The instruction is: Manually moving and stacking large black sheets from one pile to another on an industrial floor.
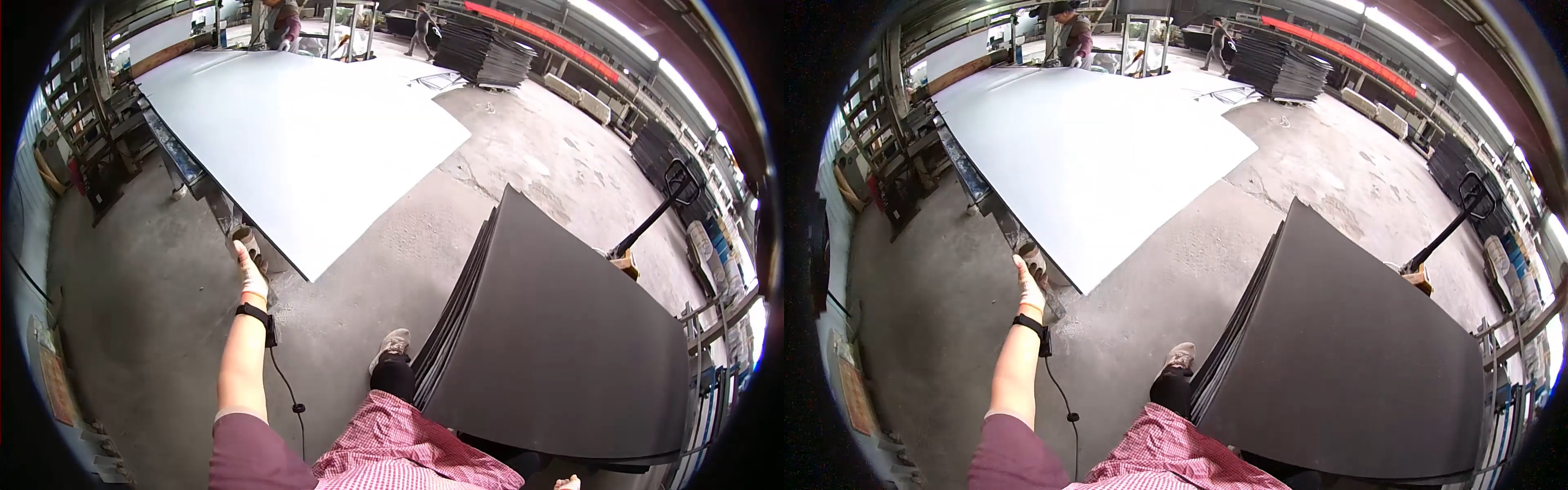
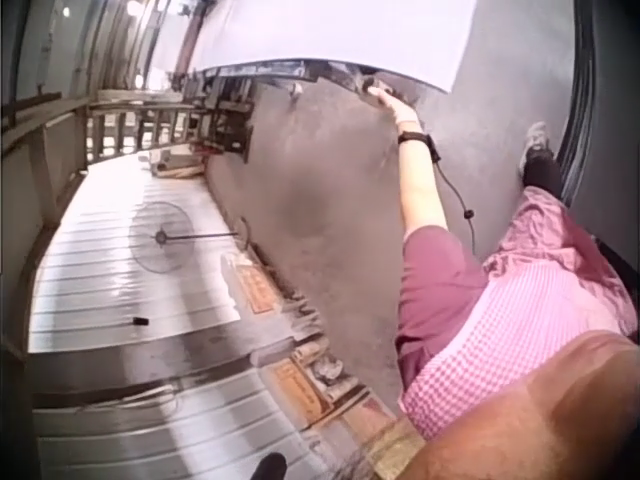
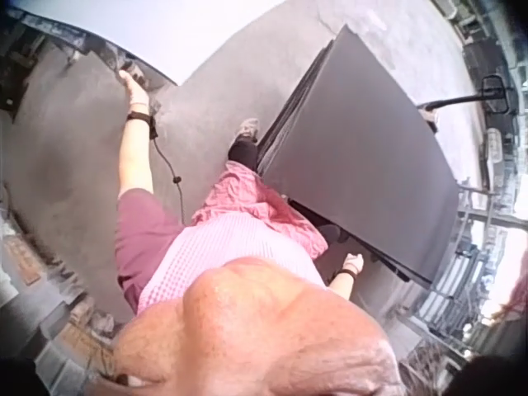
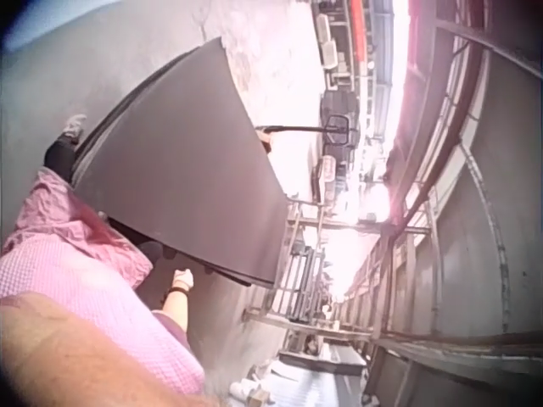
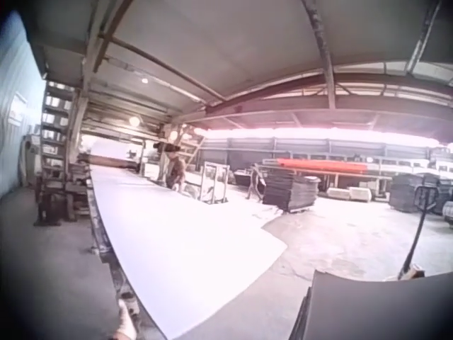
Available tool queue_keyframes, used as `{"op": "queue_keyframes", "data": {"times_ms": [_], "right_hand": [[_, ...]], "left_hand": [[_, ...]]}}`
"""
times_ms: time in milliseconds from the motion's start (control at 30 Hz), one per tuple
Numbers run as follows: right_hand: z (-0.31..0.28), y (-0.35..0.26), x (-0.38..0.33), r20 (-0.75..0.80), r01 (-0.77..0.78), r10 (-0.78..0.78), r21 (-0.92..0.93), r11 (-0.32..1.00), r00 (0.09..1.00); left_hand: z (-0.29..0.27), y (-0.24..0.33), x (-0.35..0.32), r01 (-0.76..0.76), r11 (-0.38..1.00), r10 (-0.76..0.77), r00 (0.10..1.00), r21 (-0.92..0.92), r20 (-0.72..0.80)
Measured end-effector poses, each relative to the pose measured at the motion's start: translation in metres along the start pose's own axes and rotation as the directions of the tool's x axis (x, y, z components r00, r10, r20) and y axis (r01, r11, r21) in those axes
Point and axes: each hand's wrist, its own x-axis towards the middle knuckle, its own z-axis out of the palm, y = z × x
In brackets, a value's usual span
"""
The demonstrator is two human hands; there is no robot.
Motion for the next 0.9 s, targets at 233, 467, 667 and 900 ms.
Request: {"op": "queue_keyframes", "data": {"times_ms": [233, 467, 667, 900], "right_hand": [[-0.097, -0.033, 0.032, 0.287, -0.146, 0.196, 0.837, -0.528, 0.938], [-0.216, -0.193, -0.061, -0.031, -0.021, -0.137, 0.93, -0.367, 0.99], [-0.338, -0.342, -0.191, -0.592, 0.569, -0.561, 0.786, -0.241, 0.579], [-0.414, -0.386, -0.424, -0.833, 0.919, -0.39, -0.333, -0.213, -0.392]], "left_hand": [[0.056, 0.04, 0.046, -0.145, 0.906, 0.211, 0.969, 0.398, -0.127], [-0.009, -0.024, 0.014, -0.022, 0.772, -0.07, 0.99, 0.635, 0.119], [-0.042, -0.011, -0.148, -0.274, 0.628, -0.161, 0.87, 0.729, 0.466], [-0.034, -0.065, -0.328, 0.247, 0.867, -0.498, 0.391, 0.433, 0.774]]}}
